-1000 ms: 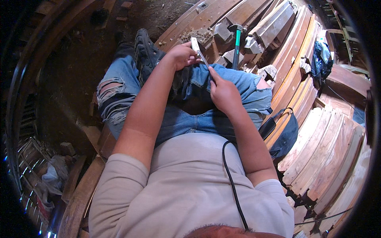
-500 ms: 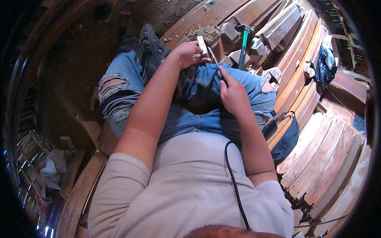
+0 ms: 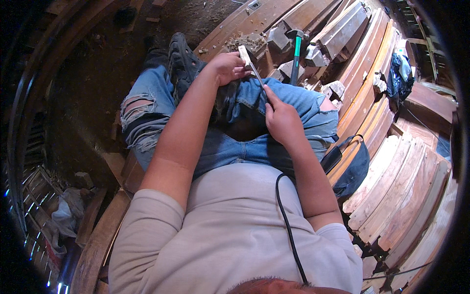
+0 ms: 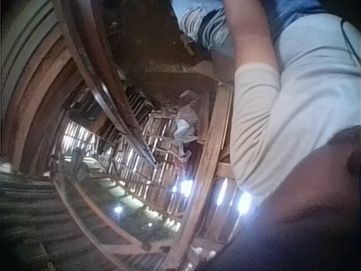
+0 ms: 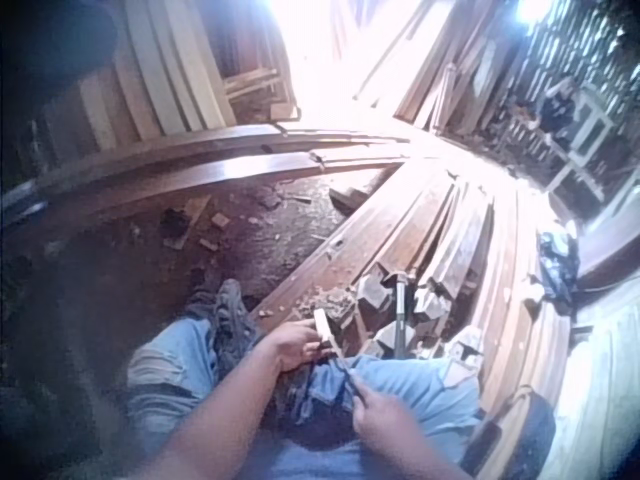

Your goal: The person sits on the ground and uses a knife to carve a small piece of wood held in their left hand. They repeatedly scrape the surface of the wood to remove shavings and shape the piece.

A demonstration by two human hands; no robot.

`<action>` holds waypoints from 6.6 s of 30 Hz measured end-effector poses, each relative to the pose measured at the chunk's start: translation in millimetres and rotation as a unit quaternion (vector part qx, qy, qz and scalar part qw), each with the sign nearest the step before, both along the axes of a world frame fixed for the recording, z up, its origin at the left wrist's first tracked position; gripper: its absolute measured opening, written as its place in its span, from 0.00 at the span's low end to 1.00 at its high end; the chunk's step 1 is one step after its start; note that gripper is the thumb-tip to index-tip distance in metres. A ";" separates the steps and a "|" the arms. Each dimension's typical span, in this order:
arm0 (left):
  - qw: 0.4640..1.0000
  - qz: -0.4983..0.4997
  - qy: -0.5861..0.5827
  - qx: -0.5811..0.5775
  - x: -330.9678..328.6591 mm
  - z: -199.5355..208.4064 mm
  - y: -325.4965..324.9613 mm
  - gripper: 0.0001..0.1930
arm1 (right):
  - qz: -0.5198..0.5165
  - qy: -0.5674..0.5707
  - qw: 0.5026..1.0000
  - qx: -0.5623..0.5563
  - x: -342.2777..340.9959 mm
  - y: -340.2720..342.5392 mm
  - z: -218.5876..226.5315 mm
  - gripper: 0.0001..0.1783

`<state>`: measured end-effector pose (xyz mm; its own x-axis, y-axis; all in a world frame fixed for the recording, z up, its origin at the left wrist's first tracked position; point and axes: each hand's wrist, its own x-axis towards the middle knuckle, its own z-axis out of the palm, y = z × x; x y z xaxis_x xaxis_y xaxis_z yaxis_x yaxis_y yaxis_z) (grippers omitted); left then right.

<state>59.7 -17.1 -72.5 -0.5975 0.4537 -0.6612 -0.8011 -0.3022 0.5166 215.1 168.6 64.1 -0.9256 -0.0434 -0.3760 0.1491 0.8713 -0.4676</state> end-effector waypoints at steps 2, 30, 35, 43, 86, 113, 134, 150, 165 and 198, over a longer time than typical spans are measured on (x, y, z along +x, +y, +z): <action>1.000 0.009 -0.005 0.011 -0.3 -0.9 -0.5 0.23 | -0.006 0.002 1.000 -0.001 -0.9 0.2 -1.1 0.28; 0.999 0.029 0.018 0.020 7.7 -0.9 1.5 0.18 | -0.006 0.024 0.999 -0.034 -0.2 14.3 -2.8 0.27; 1.000 -0.004 0.023 -0.011 7.0 2.3 2.3 0.18 | -0.015 0.016 0.999 -0.043 -0.1 14.7 -2.3 0.27; 0.999 -0.018 0.031 -0.024 5.8 3.3 4.2 0.17 | -0.028 0.008 0.998 -0.047 0.1 17.8 -6.5 0.27; 0.999 -0.015 0.016 -0.039 6.8 10.9 6.4 0.18 | -0.015 -0.001 0.997 -0.076 -9.5 19.6 -20.4 0.28; 0.995 -0.048 0.052 -0.071 5.5 2.3 9.6 0.25 | 0.012 -0.017 1.000 0.000 -4.4 10.6 -7.7 0.28; 0.992 -0.075 0.072 -0.072 3.5 5.5 5.9 0.20 | 0.016 -0.017 0.999 0.045 -32.9 -11.4 -26.5 0.28; 0.993 -0.063 0.062 -0.076 1.8 -2.1 8.0 0.23 | 0.012 -0.001 1.000 0.020 -8.5 1.8 -10.1 0.28; 0.995 -0.054 0.055 -0.062 3.8 6.5 6.5 0.20 | 0.021 0.001 0.998 0.060 -16.8 -12.6 -23.4 0.29; 0.996 -0.038 0.046 -0.059 6.5 0.7 7.9 0.21 | -0.001 0.002 1.000 0.023 -37.5 -4.5 -22.0 0.28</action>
